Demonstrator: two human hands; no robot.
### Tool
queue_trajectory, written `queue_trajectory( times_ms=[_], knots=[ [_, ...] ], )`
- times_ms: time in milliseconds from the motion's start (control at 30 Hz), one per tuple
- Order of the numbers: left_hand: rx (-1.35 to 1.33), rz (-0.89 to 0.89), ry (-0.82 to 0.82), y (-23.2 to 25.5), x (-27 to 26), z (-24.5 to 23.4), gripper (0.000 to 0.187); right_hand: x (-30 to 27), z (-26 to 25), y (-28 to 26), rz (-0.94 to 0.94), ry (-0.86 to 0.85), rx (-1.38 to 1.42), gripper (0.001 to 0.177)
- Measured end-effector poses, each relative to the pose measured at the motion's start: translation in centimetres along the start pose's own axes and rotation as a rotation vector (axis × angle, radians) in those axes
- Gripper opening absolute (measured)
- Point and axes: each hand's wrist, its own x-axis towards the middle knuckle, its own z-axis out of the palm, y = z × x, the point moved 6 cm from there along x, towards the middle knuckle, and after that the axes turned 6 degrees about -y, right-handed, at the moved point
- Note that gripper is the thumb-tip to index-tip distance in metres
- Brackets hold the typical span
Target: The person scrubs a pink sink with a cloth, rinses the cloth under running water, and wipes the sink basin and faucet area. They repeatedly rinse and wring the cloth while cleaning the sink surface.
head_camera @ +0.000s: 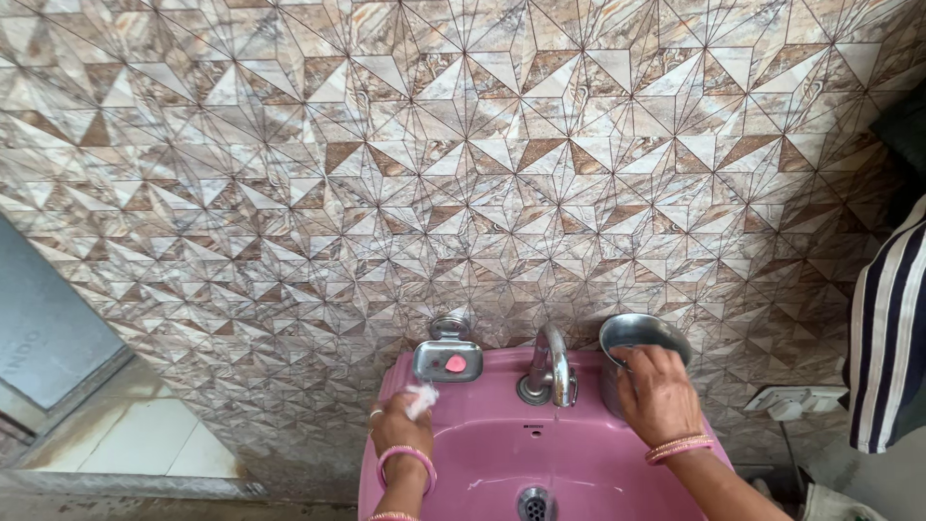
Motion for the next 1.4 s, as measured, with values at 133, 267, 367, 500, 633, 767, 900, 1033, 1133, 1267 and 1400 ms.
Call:
queue_trajectory(
  times_ms=[133, 267, 367, 500, 633, 767, 900, 1033, 1133, 1267, 1400],
  knots=[
    [0.115, 0.115, -0.111, 0.4, -0.3, 1.9, 0.046, -0.6, 0.7, 0.2, 0.020, -0.056, 0.034, 0.023],
    [0.350, 0.170, -0.149, 0.7, -1.0, 2.3, 0.076, -1.4, 0.8, 0.2, -0.040, -0.042, 0.079, 0.021],
    [0.449, 0.041, -0.185, 0.6, -1.6, 1.3, 0.078, -2.0, 1.5, 0.2, -0.015, -0.095, 0.100, 0.019],
    [0.464, -0.159, -0.339, 0.0, -1.2, 2.2, 0.057, -3.2, 2.8, 0.3, 0.013, -0.150, 0.135, 0.017],
    [0.391, -0.154, -0.288, -0.1, 0.2, 3.8, 0.043, -3.8, 4.4, 0.3, 0.077, -0.256, 0.159, 0.021],
    [0.243, -0.151, -0.262, 0.0, 1.4, 5.6, 0.040, -4.5, 4.8, -0.2, 0.137, -0.337, 0.165, 0.021],
    [0.153, 0.063, -0.292, 0.4, 1.4, 8.0, 0.051, -5.0, 4.5, -1.3, 0.030, -0.288, 0.210, 0.015],
    [0.388, 0.149, -0.406, 0.2, 0.5, 9.6, 0.062, -5.9, 5.6, -1.1, 0.111, -0.431, 0.277, 0.017],
    [0.611, 0.122, -0.520, 0.4, -0.1, 9.6, 0.080, -6.6, 6.2, -1.1, 0.101, -0.481, 0.292, 0.015],
    [0.641, 0.093, -0.507, 0.2, -0.3, 9.0, 0.083, -7.2, 7.5, -1.0, 0.092, -0.506, 0.303, 0.014],
    [0.663, 0.098, -0.472, -0.5, 0.1, 8.7, 0.086, -7.5, 8.9, -0.8, 0.133, -0.592, 0.387, 0.016]
  ],
)
